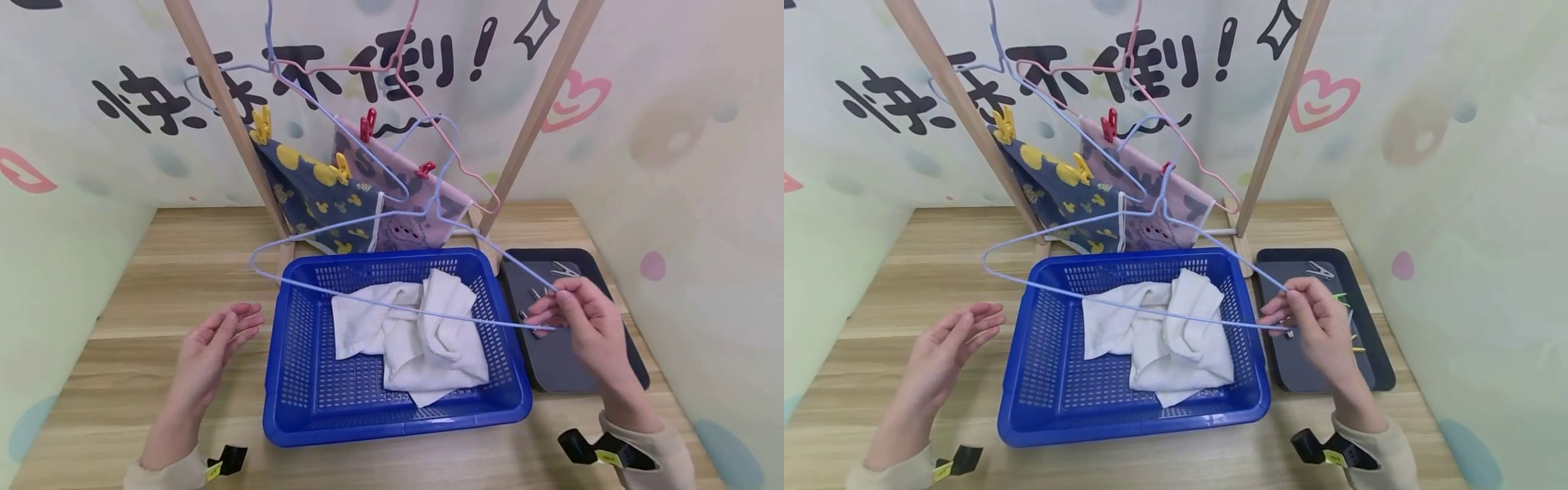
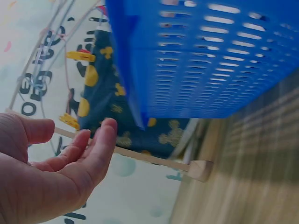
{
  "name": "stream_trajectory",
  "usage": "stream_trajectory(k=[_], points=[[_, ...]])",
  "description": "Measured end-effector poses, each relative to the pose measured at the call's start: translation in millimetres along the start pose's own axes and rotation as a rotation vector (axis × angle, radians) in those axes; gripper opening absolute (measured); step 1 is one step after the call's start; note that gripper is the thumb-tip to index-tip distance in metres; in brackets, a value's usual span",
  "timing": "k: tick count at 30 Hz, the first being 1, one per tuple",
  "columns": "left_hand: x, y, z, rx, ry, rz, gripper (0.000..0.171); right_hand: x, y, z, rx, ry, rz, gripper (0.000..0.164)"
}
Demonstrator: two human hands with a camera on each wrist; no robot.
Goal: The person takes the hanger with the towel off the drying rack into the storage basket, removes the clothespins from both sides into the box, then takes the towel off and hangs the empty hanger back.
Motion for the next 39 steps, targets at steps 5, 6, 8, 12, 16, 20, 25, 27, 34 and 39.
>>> stream_trajectory(k=[5, 6, 8, 12, 16, 20, 25, 27, 34, 39], points=[[-9.9, -5.4, 1.9, 0.021, -0.079, 0.085, 0.024, -8.9, -10.0, 5.1, 0.059, -0.051, 0.107, 0.021], [-11.7, -6.2, 2.1, 0.019, -0.088, 0.096, 0.025, -11.1, -12.0, 6.4, 0.077, -0.060, 0.118, 0.021], [-14.6, -7.3, 2.6, 0.013, -0.109, 0.114, 0.028, -15.5, -16.3, 10.0, 0.116, -0.084, 0.145, 0.020], [-19.9, -9.3, 3.5, -0.013, -0.155, 0.152, 0.041, -26.0, -25.5, 18.2, 0.250, -0.108, 0.189, 0.015], [-24.7, -10.0, 3.4, -0.018, -0.203, 0.197, 0.051, -35.3, -36.2, 25.0, 0.401, -0.121, 0.235, 0.010], [-26.5, -9.4, 3.0, -0.012, -0.243, 0.259, 0.051, -41.4, -48.4, 32.2, 0.527, -0.148, 0.235, 0.008], [-28.1, -8.7, 2.3, -0.020, -0.281, 0.302, 0.052, -45.6, -62.6, 42.3, 0.639, -0.177, 0.235, 0.009], [-28.9, -8.3, 2.0, -0.025, -0.289, 0.308, 0.052, -46.9, -67.1, 45.8, 0.673, -0.182, 0.248, 0.010], [-34.5, -8.1, 3.0, -0.035, -0.308, 0.309, 0.051, -47.1, -72.5, 56.4, 0.767, -0.215, 0.172, 0.010], [-37.8, -8.0, 3.0, -0.040, -0.337, 0.297, 0.046, -43.0, -70.5, 64.6, 0.776, -0.251, 0.029, 0.008]])
Point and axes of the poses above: each hand's wrist, its own z-axis towards the middle knuckle, its own y-axis out of the palm, x = y × z, the point moved 1 cm from there along z, towards the middle knuckle, and after that the axes turned 10 degrees about x, right-handed, at the moved point
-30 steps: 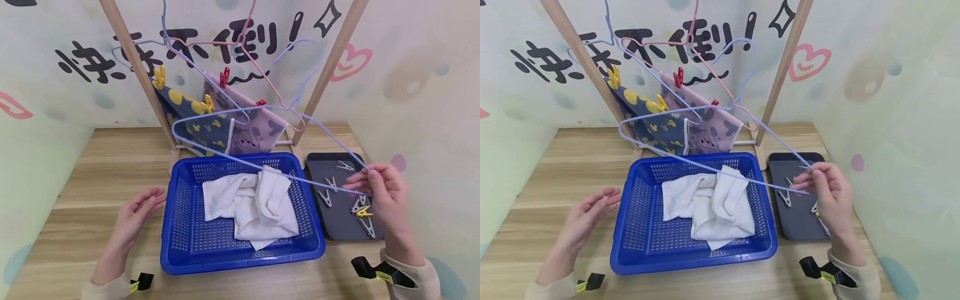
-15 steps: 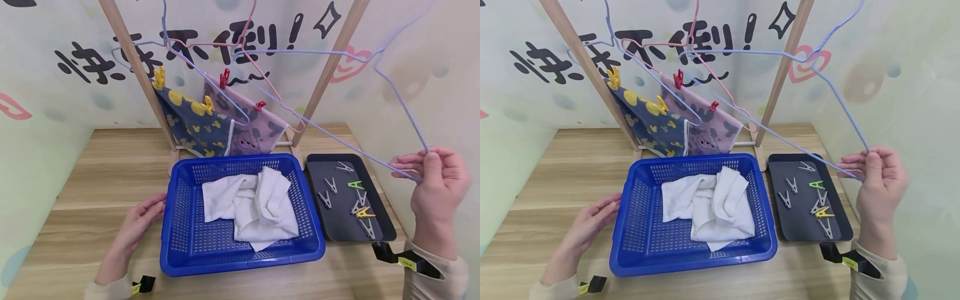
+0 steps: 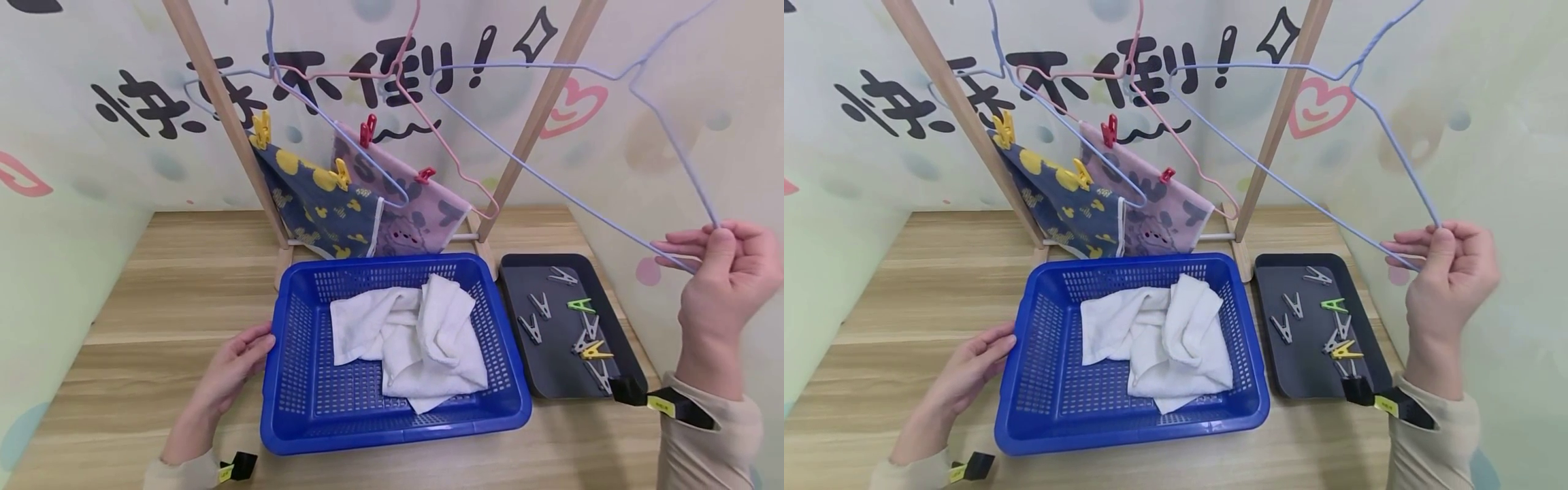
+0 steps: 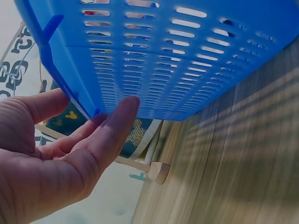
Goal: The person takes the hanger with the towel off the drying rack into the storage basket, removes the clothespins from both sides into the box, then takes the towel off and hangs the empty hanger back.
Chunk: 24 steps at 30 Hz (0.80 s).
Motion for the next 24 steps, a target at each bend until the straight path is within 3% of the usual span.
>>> stream_trajectory(k=[9, 16, 24], points=[[0.0, 0.6, -2.1, -0.023, -0.015, 0.017, 0.047, 14.0, 33.7, 5.6, -0.089, -0.136, -0.227, 0.013], [-1.0, 1.2, -2.8, -0.027, -0.022, 0.021, 0.047, 21.2, 59.9, 5.4, -0.107, -0.045, -0.259, 0.010], [-0.6, 1.3, -0.9, -0.033, -0.022, 0.015, 0.047, 32.2, 63.6, 9.1, -0.138, -0.086, -0.444, 0.012]])
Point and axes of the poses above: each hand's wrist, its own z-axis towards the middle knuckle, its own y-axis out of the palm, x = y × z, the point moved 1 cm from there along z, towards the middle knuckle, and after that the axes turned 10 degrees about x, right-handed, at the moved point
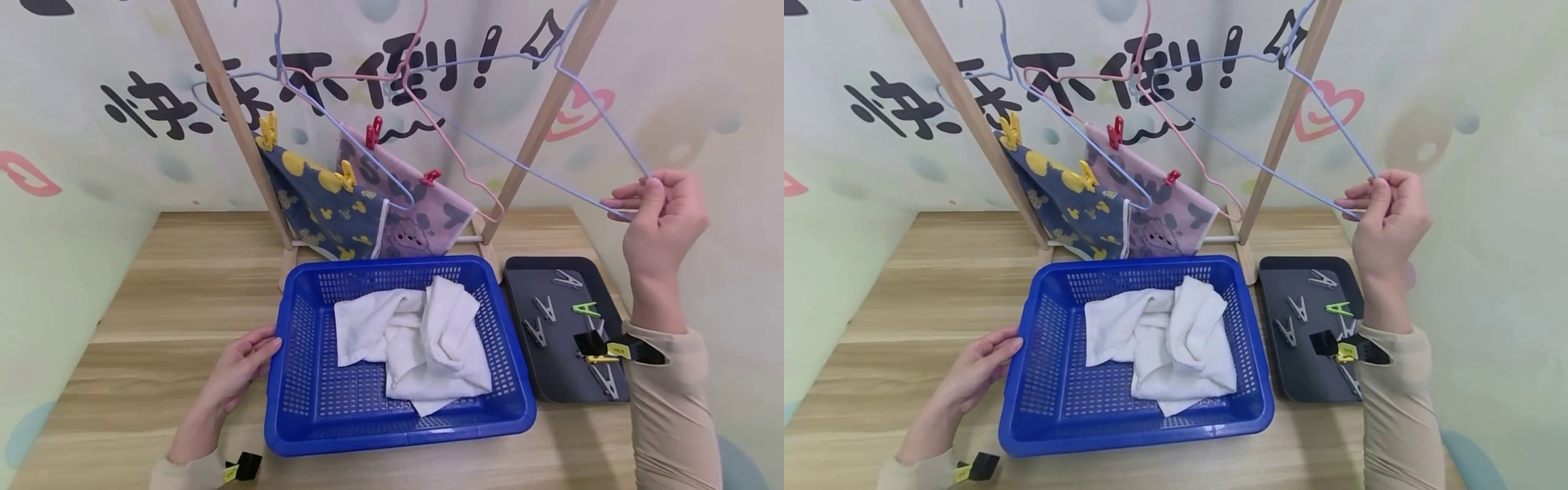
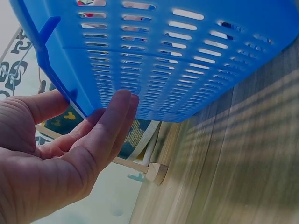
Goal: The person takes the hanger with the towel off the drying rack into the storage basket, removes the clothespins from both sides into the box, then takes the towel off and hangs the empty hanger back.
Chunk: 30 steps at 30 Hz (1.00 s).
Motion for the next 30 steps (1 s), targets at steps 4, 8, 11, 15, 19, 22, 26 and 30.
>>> stream_trajectory(k=[4, 8, 11, 15, 19, 22, 26, 30], points=[[0.7, 0.6, 0.6, 0.009, -0.001, 0.003, 0.046, 7.6, -4.0, -0.4, -0.029, -0.023, -0.074, 0.013], [2.5, 0.5, 0.1, 0.020, -0.007, -0.001, 0.045, 13.1, -7.1, -2.4, -0.075, -0.031, -0.083, 0.011], [2.8, 0.7, -0.2, 0.023, -0.011, -0.003, 0.044, 16.2, -8.5, -3.9, -0.106, -0.025, -0.076, 0.010], [2.3, 1.2, -0.2, 0.023, -0.014, -0.005, 0.044, 21.9, -9.7, -5.1, -0.159, -0.029, -0.103, 0.011], [1.3, 1.3, -0.1, 0.023, -0.011, -0.006, 0.041, 27.3, -9.2, -5.0, -0.177, -0.017, -0.147, 0.011], [0.8, 1.0, -0.1, 0.021, -0.008, -0.010, 0.037, 24.6, -6.5, -6.6, -0.125, -0.020, -0.215, 0.014], [1.1, 0.9, 0.0, 0.022, -0.011, -0.010, 0.036, 10.9, 2.0, -13.0, -0.023, -0.203, -0.335, 0.028], [1.5, 1.1, -0.2, 0.027, -0.024, -0.003, 0.038, -1.3, 19.5, -23.5, 0.027, -0.417, -0.286, 0.034]])
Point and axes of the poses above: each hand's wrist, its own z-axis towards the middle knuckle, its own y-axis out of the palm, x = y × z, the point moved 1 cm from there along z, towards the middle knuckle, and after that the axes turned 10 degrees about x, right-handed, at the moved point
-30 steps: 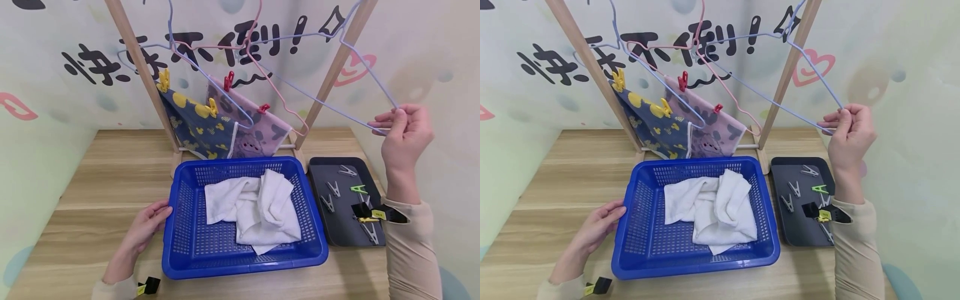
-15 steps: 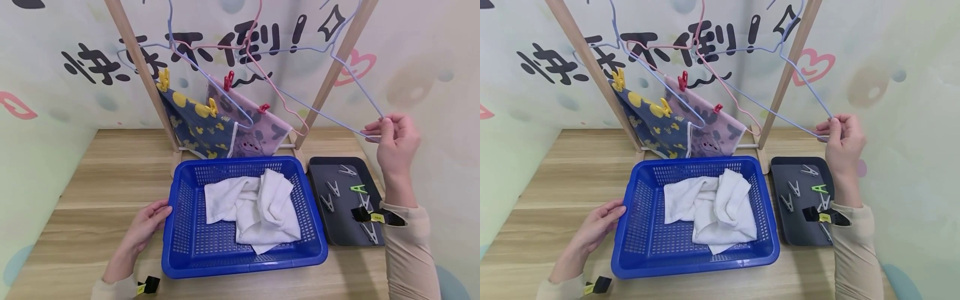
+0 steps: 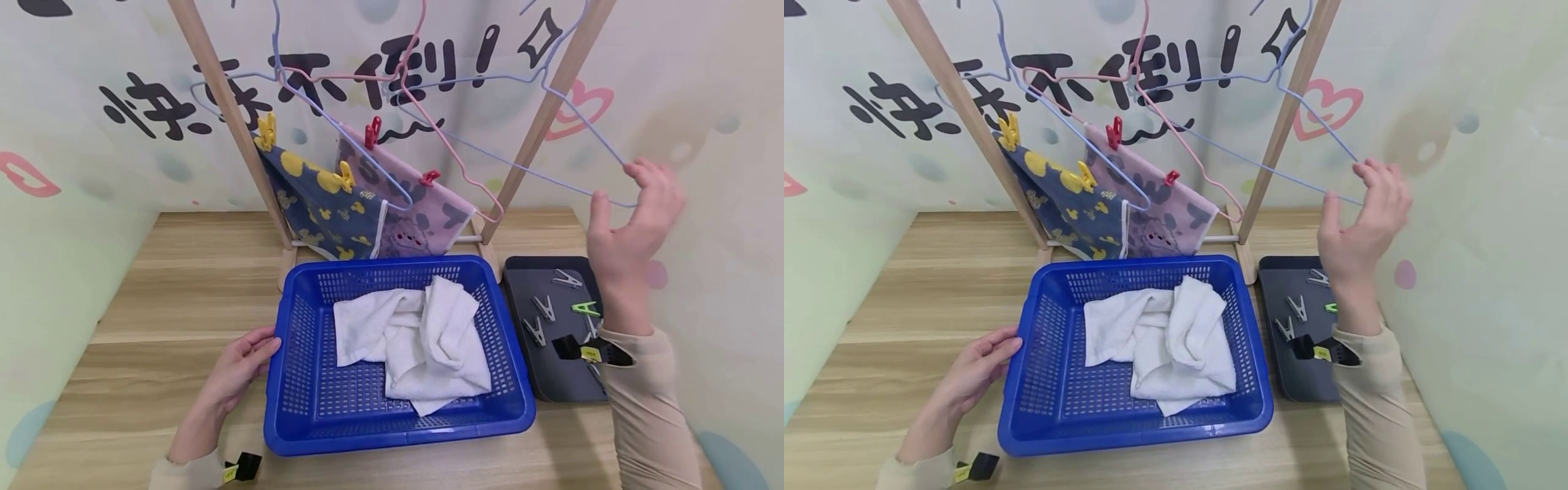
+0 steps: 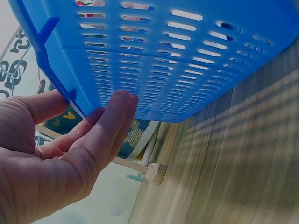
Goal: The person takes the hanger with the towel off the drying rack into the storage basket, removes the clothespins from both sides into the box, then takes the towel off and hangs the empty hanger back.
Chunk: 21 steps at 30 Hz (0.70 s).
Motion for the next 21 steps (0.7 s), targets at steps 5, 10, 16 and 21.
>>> stream_trajectory(k=[5, 10, 16, 21], points=[[-0.9, -1.4, -1.3, 0.008, -0.006, -0.007, 0.034, -9.4, 25.6, -16.9, -0.211, -0.049, 0.159, 0.027], [-1.9, -1.6, -1.2, 0.008, 0.006, -0.021, 0.033, -14.7, 47.8, -39.0, -0.542, 0.062, 0.213, 0.029], [-1.0, 0.9, 0.1, 0.019, 0.003, -0.019, 0.038, -19.0, 63.1, -51.3, -0.544, 0.176, 0.220, 0.021], [-0.1, 0.9, -0.3, 0.011, 0.008, -0.029, 0.041, -21.3, 68.2, -52.4, -0.536, 0.255, 0.288, 0.019]])
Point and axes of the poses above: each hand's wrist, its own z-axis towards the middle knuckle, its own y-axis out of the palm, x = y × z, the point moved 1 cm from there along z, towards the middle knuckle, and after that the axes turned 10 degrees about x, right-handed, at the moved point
